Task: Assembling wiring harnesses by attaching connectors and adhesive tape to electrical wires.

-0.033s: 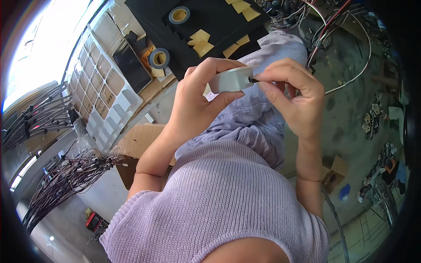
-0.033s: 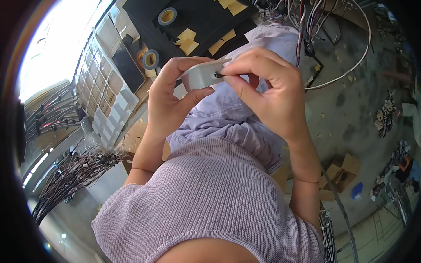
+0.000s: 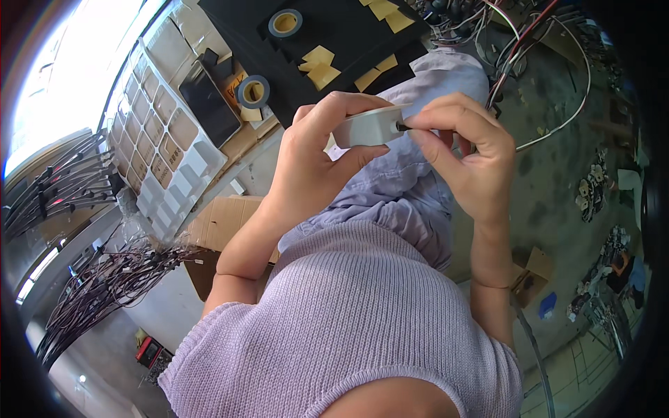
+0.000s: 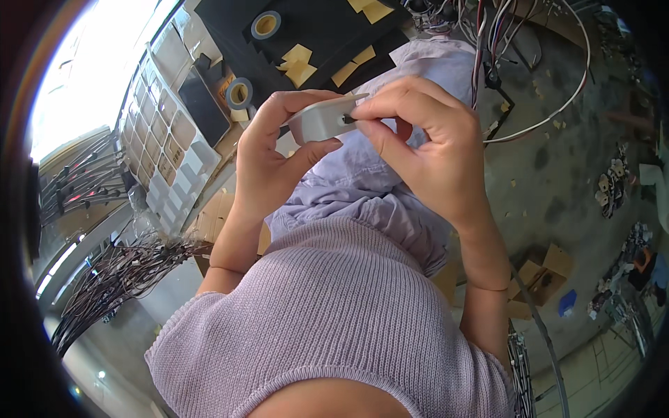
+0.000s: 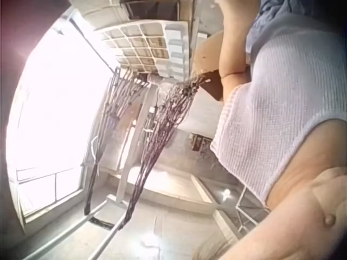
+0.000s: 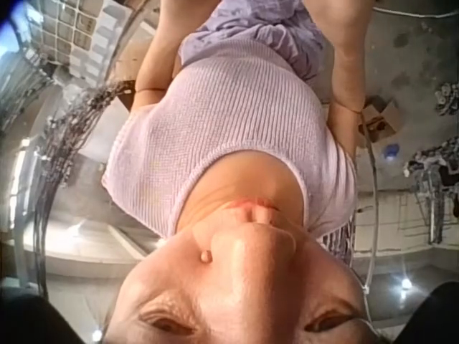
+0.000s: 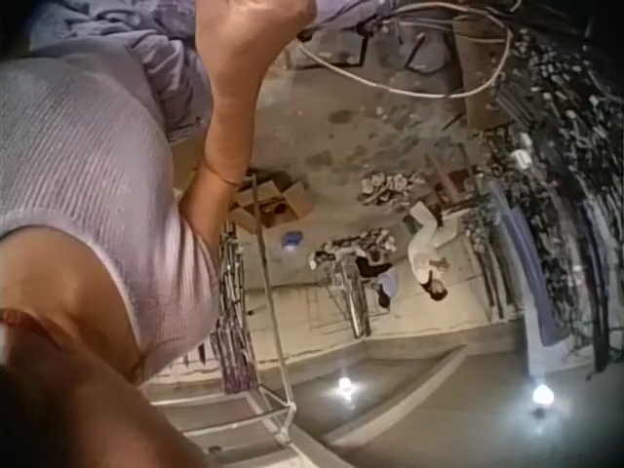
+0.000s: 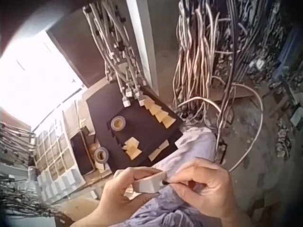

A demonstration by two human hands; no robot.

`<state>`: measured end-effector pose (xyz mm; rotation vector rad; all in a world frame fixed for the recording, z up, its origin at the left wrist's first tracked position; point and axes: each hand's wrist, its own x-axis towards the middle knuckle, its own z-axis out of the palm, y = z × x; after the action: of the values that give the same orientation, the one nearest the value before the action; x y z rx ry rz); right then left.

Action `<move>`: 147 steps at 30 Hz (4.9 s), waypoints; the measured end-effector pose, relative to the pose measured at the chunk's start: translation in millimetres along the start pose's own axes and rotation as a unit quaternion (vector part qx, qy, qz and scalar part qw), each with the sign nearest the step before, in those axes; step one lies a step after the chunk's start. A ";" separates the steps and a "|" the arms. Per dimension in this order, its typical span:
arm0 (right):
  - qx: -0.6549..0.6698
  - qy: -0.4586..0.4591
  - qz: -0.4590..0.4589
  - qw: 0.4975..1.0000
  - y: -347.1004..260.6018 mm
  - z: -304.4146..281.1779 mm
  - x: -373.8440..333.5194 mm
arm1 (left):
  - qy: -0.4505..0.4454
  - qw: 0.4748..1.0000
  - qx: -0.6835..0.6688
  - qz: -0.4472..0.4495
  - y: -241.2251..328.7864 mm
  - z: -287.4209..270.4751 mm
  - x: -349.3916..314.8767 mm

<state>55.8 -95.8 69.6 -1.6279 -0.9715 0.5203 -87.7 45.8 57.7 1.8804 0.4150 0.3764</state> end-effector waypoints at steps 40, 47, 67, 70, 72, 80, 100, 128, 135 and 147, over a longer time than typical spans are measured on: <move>-0.022 -0.207 -0.006 0.978 12.0 -0.7 47.3 | -0.147 0.986 -0.067 0.034 -36.3 -0.2 -25.6; -0.476 -0.058 -0.412 0.775 63.0 120.3 249.3 | -0.171 0.979 -0.065 0.085 -44.6 16.3 -5.9; -0.577 -0.145 -0.015 0.803 107.1 70.1 213.9 | -0.101 0.984 -0.006 0.148 -92.0 -33.7 -1.3; -0.561 -0.192 0.020 0.805 89.2 66.6 171.5 | -0.103 0.984 -0.002 0.144 -92.3 -43.6 -12.5; -0.565 -0.205 0.070 0.796 83.3 62.0 158.4 | -0.120 0.981 -0.030 0.149 -96.1 -45.1 -15.2; -0.312 -0.172 -0.176 0.918 33.0 82.4 128.8 | -0.147 0.948 -0.096 0.266 -112.3 -54.0 15.8; -0.210 -0.235 -0.284 0.906 -3.1 190.6 109.2 | -0.145 0.959 -0.016 0.242 -69.9 -23.3 -65.0; 0.091 -0.168 0.185 0.964 -3.3 40.6 14.1 | 0.048 0.950 -0.298 -0.087 -33.8 -8.8 -32.2; 0.107 -0.149 0.178 0.967 3.2 24.7 -0.1 | 0.055 0.952 -0.291 -0.073 -22.2 8.8 -35.7; 0.147 -0.150 0.185 0.960 0.4 9.0 -2.5 | 0.015 0.932 -0.357 -0.061 -23.4 12.5 -30.8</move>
<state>47.6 -92.6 66.2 -1.4874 -0.7596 1.1395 -111.8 28.8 29.7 1.1336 0.3497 0.4061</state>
